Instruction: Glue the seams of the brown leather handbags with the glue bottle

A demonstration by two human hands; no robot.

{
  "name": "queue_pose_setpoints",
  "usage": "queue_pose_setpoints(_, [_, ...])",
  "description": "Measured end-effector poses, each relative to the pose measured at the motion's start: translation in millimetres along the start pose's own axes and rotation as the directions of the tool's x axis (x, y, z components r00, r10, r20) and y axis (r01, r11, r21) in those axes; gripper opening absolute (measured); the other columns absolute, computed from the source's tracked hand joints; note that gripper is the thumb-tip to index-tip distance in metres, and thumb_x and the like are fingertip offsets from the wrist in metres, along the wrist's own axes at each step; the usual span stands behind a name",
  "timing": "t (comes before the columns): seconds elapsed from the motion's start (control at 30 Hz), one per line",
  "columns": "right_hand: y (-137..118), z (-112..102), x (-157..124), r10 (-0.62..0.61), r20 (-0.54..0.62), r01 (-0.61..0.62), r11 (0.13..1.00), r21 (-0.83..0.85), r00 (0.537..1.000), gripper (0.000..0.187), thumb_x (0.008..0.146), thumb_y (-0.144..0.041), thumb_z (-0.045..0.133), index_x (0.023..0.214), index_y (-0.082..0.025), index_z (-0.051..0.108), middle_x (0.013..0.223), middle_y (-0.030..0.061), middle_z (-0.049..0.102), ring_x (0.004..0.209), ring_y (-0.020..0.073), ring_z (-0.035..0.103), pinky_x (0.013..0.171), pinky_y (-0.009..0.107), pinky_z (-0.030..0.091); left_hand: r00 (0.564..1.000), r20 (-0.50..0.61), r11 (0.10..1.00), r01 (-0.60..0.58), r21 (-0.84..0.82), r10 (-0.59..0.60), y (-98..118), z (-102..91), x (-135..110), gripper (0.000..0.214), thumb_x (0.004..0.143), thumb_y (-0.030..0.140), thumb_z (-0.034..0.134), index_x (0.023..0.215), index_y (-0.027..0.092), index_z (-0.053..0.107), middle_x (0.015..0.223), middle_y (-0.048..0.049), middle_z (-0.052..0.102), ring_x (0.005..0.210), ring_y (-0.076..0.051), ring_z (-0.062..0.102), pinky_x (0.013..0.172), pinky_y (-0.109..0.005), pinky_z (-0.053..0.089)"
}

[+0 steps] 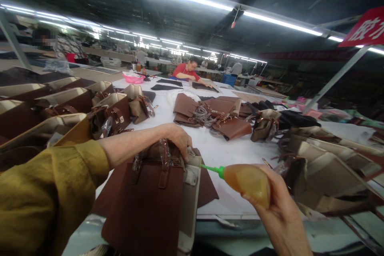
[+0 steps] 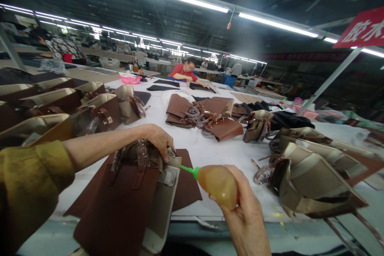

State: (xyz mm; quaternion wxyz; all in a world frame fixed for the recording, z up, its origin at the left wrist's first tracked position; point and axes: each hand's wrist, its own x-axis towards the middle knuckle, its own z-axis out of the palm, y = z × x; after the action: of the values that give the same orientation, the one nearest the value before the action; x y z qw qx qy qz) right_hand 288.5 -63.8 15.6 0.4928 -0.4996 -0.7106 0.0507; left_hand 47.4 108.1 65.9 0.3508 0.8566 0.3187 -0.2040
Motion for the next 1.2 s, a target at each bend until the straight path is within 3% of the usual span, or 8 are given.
queue_pose_setpoints(0.33, [-8.0, -1.1, -1.2, -0.013, 0.003, 0.013, 1.0, -0.023, 1.0, 0.04, 0.082, -0.025, 0.06, 0.12, -0.024, 0.048, 0.117, 0.0054, 0.054, 0.106, 0.023, 0.052, 0.086, 0.029, 0.044, 0.994, 0.081, 0.994, 0.064, 0.087, -0.071, 6.3, -2.3, 5.4, 0.039, 0.065, 0.045, 0.067, 0.092, 0.017, 0.071, 0.068, -0.0008, 0.069, 0.06, -0.015, 0.057, 0.063, -0.026, 0.049])
queue_pose_setpoints(0.57, [-3.4, 0.2, -28.0, -0.119, 0.113, 0.123, 0.992, -0.029, 0.986, 0.044, 0.087, -0.014, 0.043, 0.129, -0.027, 0.041, 0.128, 0.0066, 0.048, 0.116, 0.0241, 0.048, 0.095, 0.036, 0.04, 0.99, 0.103, 0.993, 0.091, 0.069, -0.098, 1.6, 0.6, 8.5, 0.037, 0.062, 0.046, 0.068, 0.086, 0.017, 0.072, 0.064, 0.0001, 0.067, 0.058, -0.015, 0.056, 0.061, -0.026, 0.048])
queue_pose_setpoints(0.67, [-3.4, -0.3, -29.7, -0.156, 0.149, 0.16, 0.987, -0.02, 0.977, 0.048, 0.086, -0.012, 0.044, 0.131, -0.027, 0.039, 0.127, 0.0067, 0.049, 0.115, 0.023, 0.049, 0.093, 0.033, 0.043, 0.99, 0.103, 0.991, 0.088, 0.101, -0.099, 2.5, 1.8, 9.5, 0.039, 0.063, 0.047, 0.067, 0.087, 0.016, 0.071, 0.066, -0.0005, 0.068, 0.057, -0.014, 0.055, 0.058, -0.025, 0.047])
queue_pose_setpoints(0.9, [-0.5, 6.5, -17.7, -0.047, 0.04, 0.05, 0.997, -0.066, 0.998, 0.039, 0.084, -0.021, 0.054, 0.122, -0.024, 0.046, 0.119, 0.0076, 0.054, 0.108, 0.0245, 0.053, 0.091, 0.035, 0.045, 0.994, 0.053, 0.986, 0.087, 0.143, -0.096, 5.3, 2.2, 6.9, 0.036, 0.062, 0.047, 0.067, 0.081, 0.016, 0.07, 0.065, -0.0004, 0.067, 0.056, -0.013, 0.054, 0.054, -0.024, 0.044])
queue_pose_setpoints(1.1, [1.8, 6.4, -33.1, -0.004, 0.106, 0.009, 0.999, -0.049, 0.994, 0.039, 0.084, -0.022, 0.054, 0.122, -0.024, 0.046, 0.118, 0.0071, 0.054, 0.105, 0.0232, 0.055, 0.089, 0.034, 0.046, 0.991, 0.068, 0.984, 0.102, 0.148, -0.113, 3.8, 2.7, 6.4, 0.036, 0.065, 0.047, 0.066, 0.082, 0.016, 0.068, 0.066, 0.0001, 0.066, 0.056, -0.013, 0.053, 0.051, -0.022, 0.042])
queue_pose_setpoints(1.2, [-4.5, 4.8, -29.8, 0.022, 0.081, -0.019, 0.999, -0.039, 0.996, 0.037, 0.084, -0.024, 0.055, 0.121, -0.024, 0.047, 0.116, 0.0072, 0.055, 0.102, 0.0235, 0.055, 0.088, 0.034, 0.046, 0.992, 0.077, 0.986, 0.091, 0.136, -0.102, 2.9, 3.6, 8.1, 0.039, 0.064, 0.048, 0.066, 0.086, 0.016, 0.069, 0.071, -0.001, 0.069, 0.058, -0.014, 0.054, 0.055, -0.024, 0.045])
